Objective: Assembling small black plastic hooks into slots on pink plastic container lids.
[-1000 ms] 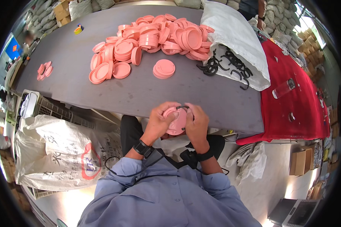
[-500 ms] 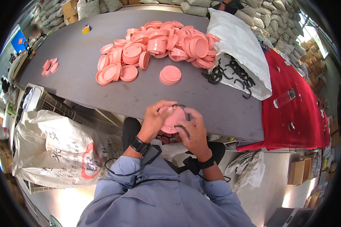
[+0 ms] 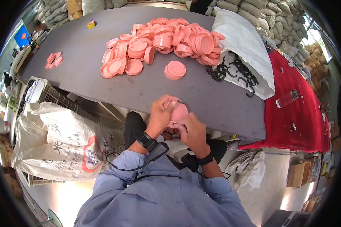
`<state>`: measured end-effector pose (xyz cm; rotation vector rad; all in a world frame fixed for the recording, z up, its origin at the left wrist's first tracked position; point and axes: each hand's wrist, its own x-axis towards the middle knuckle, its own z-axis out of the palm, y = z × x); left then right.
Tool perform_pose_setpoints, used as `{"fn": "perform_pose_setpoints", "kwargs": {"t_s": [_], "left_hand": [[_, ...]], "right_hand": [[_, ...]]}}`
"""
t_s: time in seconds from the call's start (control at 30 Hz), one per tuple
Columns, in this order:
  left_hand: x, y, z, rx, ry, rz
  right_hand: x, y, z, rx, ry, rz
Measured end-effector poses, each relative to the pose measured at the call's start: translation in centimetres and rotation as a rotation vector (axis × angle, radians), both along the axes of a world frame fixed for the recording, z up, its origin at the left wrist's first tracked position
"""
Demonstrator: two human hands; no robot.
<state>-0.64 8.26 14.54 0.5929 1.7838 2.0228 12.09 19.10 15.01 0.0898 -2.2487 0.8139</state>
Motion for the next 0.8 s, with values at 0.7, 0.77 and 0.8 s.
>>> {"fn": "perform_pose_setpoints", "kwargs": {"t_s": [0.7,0.77,0.8], "left_hand": [[5.6,-6.9,-18.0,-0.36,0.265,0.046],[5.4,-6.8,-19.6,-0.39,0.187,0.013],[5.3,-6.7,-20.1,-0.394,0.165,0.007]], "right_hand": [[1.5,-4.8,-15.5,-0.335,-0.573,-0.209],[1.5,-4.7,-16.5,-0.193,-0.555,-0.215],[1.6,-4.7,-16.7,-0.205,-0.557,-0.222]]}}
